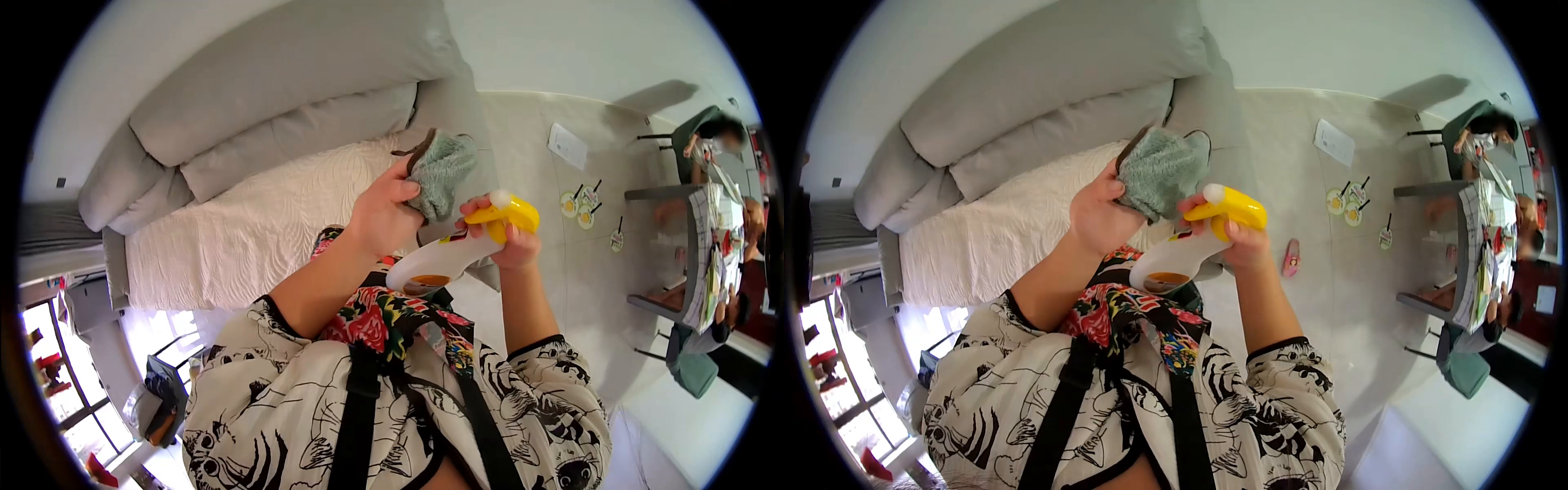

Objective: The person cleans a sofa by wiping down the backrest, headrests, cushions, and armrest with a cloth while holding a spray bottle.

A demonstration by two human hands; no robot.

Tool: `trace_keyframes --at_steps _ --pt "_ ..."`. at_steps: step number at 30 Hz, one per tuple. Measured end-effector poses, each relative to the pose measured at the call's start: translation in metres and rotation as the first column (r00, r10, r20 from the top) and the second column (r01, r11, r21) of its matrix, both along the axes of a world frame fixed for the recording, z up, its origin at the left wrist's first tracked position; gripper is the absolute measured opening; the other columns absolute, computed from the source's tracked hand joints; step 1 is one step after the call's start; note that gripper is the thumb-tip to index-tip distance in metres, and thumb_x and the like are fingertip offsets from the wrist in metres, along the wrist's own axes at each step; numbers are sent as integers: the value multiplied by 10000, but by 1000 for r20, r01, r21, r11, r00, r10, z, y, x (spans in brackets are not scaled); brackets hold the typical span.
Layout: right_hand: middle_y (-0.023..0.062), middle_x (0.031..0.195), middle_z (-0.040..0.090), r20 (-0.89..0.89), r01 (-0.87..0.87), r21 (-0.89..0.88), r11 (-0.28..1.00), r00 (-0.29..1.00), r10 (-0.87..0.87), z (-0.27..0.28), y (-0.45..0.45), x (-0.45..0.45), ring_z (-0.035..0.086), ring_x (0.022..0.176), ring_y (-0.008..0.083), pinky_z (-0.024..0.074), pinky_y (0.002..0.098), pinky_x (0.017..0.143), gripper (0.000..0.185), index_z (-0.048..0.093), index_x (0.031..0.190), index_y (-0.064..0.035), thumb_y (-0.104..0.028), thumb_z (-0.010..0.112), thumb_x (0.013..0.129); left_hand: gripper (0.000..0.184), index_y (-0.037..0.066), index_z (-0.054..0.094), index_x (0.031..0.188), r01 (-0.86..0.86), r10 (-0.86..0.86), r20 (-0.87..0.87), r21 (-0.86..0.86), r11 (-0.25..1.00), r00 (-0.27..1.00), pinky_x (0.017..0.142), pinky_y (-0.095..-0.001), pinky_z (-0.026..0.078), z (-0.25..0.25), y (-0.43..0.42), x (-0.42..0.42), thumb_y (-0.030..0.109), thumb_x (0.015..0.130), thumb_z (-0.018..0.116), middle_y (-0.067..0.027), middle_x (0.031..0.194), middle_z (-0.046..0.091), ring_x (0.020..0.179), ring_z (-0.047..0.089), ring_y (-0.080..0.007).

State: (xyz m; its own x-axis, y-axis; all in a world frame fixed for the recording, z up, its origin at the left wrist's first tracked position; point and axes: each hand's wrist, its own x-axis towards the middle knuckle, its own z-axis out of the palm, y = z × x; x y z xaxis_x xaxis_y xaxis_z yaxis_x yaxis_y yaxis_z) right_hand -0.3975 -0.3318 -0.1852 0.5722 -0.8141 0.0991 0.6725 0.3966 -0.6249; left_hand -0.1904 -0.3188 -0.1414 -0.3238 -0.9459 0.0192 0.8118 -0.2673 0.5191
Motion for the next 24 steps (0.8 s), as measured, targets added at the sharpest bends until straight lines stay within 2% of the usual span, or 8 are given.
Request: trace_keyframes --at_steps 2,5,7,8,10,13,17,24 --pt "209 1087 592 -79 89 91 992 993 -82 15 7 2 607 858 223 493 370 777 546 532 1169 12 -267 675 722 519 -13 398 1299 52 -38 -209 64 997 977 1018 -433 343 14 -3 -6 131 804 466 -169 1280 480 1185 452 -318" --pt "189 1085 595 -288 169 -65 983 940 -181 27 0 4 614 884 230 507 348 745 487 526 1184 -9 -220 660 765 548 -12 386 1309 138 -60 -367 190 972 928 1037 -477 303 10 -18 -6 179 800 454 -185 1317 447 1198 431 -364" --pt "119 962 628 -529 124 -314 941 800 -282 36 1 12 600 792 170 485 295 690 364 567 1112 -26 -173 657 790 552 -8 396 1304 179 -88 -413 188 966 906 1045 -476 288 -1 -23 -1 215 802 447 -182 1313 453 1201 429 -361" --pt "119 962 628 -527 129 -317 940 800 -288 35 1 14 600 792 170 485 295 690 364 567 1112 -26 -173 657 790 559 -5 406 1300 213 -107 -458 186 959 882 1054 -476 272 -8 -25 1 251 804 441 -178 1309 460 1203 427 -358" --pt "42 789 601 -682 31 -579 815 529 -505 31 -4 14 543 688 118 439 256 621 235 595 983 -39 -148 671 789 556 -1 415 1296 194 -73 -451 228 954 890 1054 -474 272 -18 -27 3 263 807 432 -173 1306 467 1206 428 -349" --pt "7 692 545 -698 39 -620 783 427 -574 39 -4 18 486 631 102 403 251 591 174 587 883 -41 -162 671 791 547 5 433 1286 188 -56 -447 256 948 893 1054 -469 273 -24 -24 13 273 810 420 -164 1300 478 1209 429 -334" --pt "10 693 539 -737 -65 -618 784 395 -549 39 -9 20 490 633 102 405 247 595 173 585 875 -44 -169 670 793 537 7 436 1285 161 -41 -418 256 953 907 1055 -468 273 -18 -29 20 267 816 405 -157 1304 478 1208 432 -330" --pt "30 877 618 -642 118 -482 868 627 -442 33 -22 50 522 716 72 424 206 640 244 572 1017 -13 -113 641 806 522 -16 444 1264 100 24 -411 278 955 911 1058 -475 267 -25 -32 56 258 823 387 -172 1298 476 1207 429 -337"
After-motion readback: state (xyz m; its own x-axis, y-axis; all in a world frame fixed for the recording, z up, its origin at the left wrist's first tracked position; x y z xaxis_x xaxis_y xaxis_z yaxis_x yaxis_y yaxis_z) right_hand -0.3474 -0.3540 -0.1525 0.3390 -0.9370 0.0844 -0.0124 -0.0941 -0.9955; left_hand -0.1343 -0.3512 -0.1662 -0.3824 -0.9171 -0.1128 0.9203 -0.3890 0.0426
